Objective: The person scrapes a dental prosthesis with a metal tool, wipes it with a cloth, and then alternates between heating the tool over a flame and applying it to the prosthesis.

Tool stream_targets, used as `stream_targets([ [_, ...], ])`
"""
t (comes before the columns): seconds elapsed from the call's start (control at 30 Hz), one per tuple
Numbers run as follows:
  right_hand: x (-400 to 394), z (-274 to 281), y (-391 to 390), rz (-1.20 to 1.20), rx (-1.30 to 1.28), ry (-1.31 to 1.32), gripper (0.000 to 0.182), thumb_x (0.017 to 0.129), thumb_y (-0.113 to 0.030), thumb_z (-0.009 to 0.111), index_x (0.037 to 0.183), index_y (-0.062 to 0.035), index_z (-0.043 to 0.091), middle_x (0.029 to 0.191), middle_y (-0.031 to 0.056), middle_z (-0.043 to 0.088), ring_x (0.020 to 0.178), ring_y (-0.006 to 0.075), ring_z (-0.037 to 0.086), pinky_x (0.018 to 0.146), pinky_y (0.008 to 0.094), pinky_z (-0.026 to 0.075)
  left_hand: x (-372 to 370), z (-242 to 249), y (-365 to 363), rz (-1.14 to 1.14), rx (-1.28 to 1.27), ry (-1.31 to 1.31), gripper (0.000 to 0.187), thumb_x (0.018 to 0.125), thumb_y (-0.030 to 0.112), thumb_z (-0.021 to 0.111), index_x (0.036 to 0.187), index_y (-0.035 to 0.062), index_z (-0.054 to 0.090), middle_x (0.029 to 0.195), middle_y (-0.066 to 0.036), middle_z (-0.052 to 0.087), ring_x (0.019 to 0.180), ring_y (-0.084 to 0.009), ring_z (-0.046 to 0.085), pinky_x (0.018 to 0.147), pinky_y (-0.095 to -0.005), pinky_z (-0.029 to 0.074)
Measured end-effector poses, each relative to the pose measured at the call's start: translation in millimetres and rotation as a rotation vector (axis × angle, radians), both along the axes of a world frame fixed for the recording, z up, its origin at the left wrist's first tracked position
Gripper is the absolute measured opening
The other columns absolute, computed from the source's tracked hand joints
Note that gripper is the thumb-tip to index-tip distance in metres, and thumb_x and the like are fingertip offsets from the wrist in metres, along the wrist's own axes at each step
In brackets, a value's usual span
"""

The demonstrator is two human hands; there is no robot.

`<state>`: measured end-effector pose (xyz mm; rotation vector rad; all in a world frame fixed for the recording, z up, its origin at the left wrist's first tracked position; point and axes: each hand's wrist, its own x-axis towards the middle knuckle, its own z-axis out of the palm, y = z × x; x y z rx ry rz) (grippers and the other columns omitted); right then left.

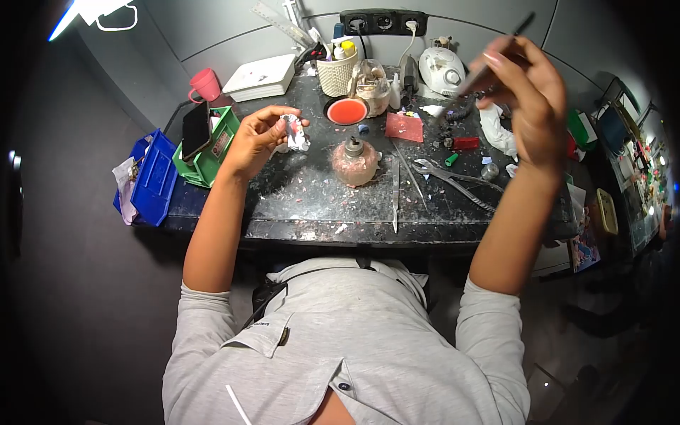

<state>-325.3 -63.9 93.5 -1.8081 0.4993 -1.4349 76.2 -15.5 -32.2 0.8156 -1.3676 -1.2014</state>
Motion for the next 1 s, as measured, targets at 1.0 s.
stream_targets([
  [1.0,77.8,-83.0,-34.5,0.134,0.341,-0.079,0.016,0.093,-0.012,0.067,0.093,0.0007,0.056,0.082,0.0167,0.070,0.064,0.0213,0.072,0.052,0.0250,0.060,8.2,-0.8,-3.4,0.086,0.163,-0.038,0.025,0.100,0.016,0.061,0.118,-0.0006,0.065,0.105,-0.013,0.072,0.079,-0.0077,0.063,0.068,-0.0216,0.048],
])
